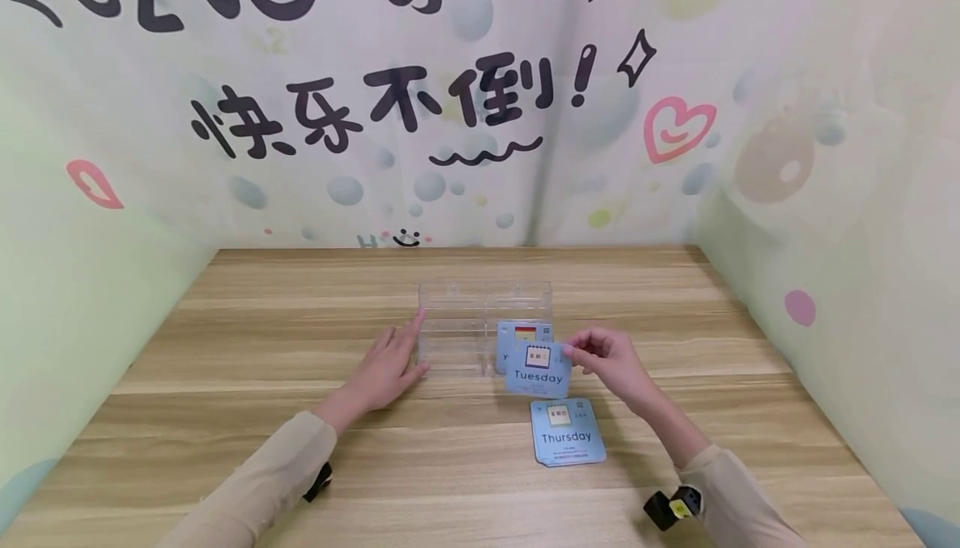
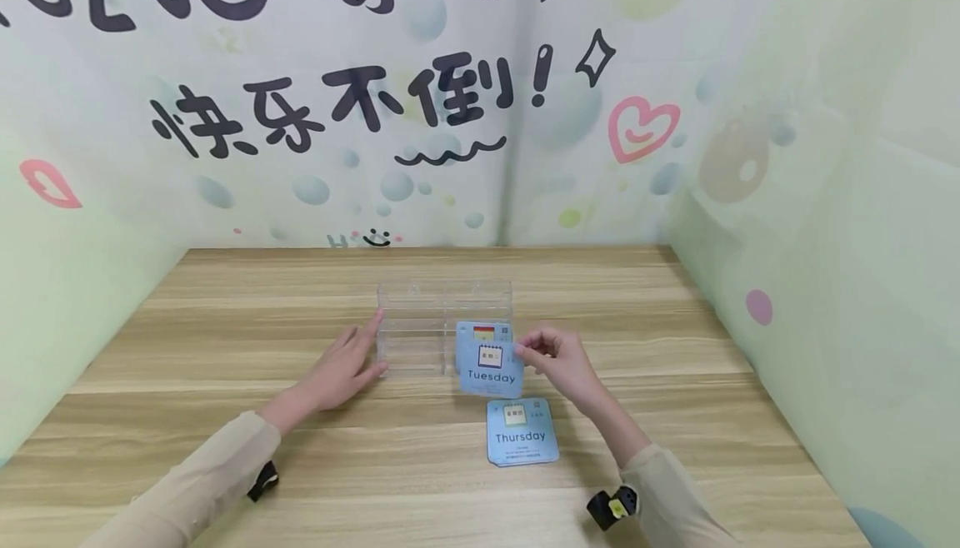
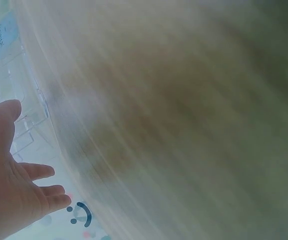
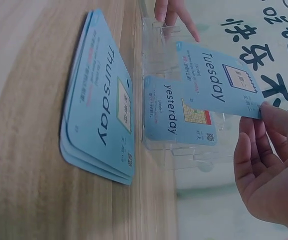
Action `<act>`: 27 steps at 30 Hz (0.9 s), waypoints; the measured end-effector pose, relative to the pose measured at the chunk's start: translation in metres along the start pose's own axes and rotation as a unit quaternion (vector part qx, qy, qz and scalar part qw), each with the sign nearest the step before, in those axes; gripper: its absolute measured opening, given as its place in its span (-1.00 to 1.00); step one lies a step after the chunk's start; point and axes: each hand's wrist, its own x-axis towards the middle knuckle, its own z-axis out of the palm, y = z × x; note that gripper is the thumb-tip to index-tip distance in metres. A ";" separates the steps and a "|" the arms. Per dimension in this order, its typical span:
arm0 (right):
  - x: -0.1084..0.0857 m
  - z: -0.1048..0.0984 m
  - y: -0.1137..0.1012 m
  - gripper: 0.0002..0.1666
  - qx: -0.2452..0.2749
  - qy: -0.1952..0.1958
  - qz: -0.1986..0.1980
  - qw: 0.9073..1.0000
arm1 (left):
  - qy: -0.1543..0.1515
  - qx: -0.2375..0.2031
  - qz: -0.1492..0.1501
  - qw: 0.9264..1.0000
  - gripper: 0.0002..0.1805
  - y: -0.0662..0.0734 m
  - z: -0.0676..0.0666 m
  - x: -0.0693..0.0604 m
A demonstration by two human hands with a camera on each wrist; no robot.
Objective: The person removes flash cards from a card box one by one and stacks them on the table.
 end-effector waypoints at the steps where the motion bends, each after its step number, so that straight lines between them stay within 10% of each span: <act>1: -0.001 -0.001 0.000 -0.78 -0.001 -0.003 0.000 1.000 | 0.001 0.001 0.002 1.000 -0.13 0.000 0.000 0.000; 27: -0.029 -0.020 0.022 -0.71 0.014 -0.069 0.073 0.995 | -0.005 -0.004 -0.005 1.000 -0.14 0.001 -0.002 -0.001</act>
